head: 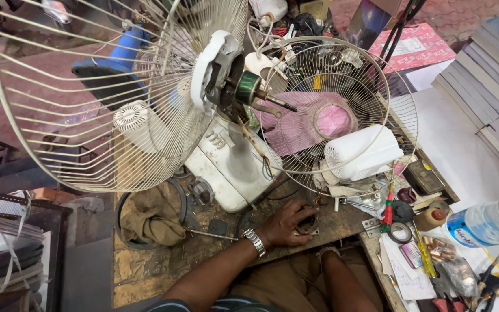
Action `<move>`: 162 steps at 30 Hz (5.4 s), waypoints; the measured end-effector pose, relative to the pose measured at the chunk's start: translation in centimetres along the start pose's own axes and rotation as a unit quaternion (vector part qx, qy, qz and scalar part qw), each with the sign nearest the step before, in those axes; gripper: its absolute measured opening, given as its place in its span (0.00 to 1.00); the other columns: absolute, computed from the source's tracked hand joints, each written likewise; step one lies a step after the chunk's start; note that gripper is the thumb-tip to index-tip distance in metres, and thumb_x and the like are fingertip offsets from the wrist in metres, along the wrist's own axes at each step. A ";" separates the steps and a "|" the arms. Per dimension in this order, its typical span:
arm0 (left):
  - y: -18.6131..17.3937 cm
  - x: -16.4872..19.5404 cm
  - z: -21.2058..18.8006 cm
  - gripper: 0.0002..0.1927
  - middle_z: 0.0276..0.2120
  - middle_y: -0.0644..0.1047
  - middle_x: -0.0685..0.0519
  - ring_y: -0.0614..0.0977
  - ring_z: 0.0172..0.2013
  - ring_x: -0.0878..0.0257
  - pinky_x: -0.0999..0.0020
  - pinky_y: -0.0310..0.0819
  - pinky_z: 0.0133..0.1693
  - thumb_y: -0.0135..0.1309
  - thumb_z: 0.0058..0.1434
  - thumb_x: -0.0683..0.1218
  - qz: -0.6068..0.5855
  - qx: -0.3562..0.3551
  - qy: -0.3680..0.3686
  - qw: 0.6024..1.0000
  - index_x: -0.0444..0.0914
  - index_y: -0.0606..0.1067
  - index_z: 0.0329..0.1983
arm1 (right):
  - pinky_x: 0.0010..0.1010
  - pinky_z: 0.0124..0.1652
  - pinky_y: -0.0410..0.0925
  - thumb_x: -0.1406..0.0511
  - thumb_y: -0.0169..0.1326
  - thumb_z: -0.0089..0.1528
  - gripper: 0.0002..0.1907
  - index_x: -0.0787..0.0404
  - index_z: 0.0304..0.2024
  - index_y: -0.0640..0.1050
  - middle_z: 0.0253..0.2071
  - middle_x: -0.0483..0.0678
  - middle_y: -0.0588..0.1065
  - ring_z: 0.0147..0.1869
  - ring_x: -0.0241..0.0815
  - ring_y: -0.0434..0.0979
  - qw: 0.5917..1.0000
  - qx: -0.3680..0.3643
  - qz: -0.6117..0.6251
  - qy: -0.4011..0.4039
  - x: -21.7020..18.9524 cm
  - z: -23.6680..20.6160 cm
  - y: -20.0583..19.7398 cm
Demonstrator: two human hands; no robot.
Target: The person works on a small electrical component, likely a fan capacitor, using pliers and a screwdriver to strip wires, twist connections, and adjust terminals. The person repeatedly handles the component and wires, making small adjustments throughout the clip.
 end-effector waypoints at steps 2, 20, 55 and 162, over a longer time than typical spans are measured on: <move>-0.2 0.1 0.1 0.43 0.63 0.69 0.42 0.72 0.62 0.44 0.50 0.69 0.61 0.69 0.51 0.53 0.001 -0.005 -0.006 1.000 0.46 0.65 0.71 | 0.44 0.44 0.72 0.63 0.48 0.66 0.15 0.68 0.44 0.80 0.43 0.59 0.81 0.46 0.58 0.81 1.000 0.004 0.010 0.003 0.2 -0.2 0.0; -0.3 0.2 0.7 0.44 0.61 0.70 0.42 0.73 0.61 0.44 0.51 0.68 0.61 0.70 0.49 0.51 -0.004 0.015 0.017 1.000 0.44 0.66 0.69 | 0.45 0.42 0.72 0.61 0.49 0.67 0.16 0.68 0.46 0.80 0.43 0.58 0.81 0.45 0.57 0.82 0.959 0.185 0.212 -0.025 0.4 -4.6 -3.2; -4.5 7.8 -2.5 0.07 0.36 0.81 0.54 0.83 0.36 0.70 0.75 0.79 0.37 0.55 0.68 0.41 -0.419 -0.056 -0.262 0.868 0.34 0.77 0.48 | 0.22 0.38 0.71 0.66 0.57 0.64 0.15 0.64 0.53 0.79 0.40 0.44 0.82 0.41 0.31 0.80 0.987 -0.057 0.123 -0.086 -8.3 -20.0 -12.5; 0.1 0.8 1.2 0.53 0.62 0.67 0.36 0.66 0.61 0.39 0.47 0.62 0.62 0.70 0.50 0.60 -0.009 -0.032 -0.123 0.992 0.31 0.57 0.69 | 0.25 0.23 0.64 0.64 0.50 0.70 0.14 0.63 0.55 0.71 0.24 0.46 0.76 0.22 0.31 0.70 0.956 0.004 0.292 0.025 -4.5 -8.7 -8.1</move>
Point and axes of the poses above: each hand's wrist, its own z-axis towards the middle knuckle, its own y-axis out of the palm, x = y × z, the point moved 2 cm from there along z, towards the middle knuckle
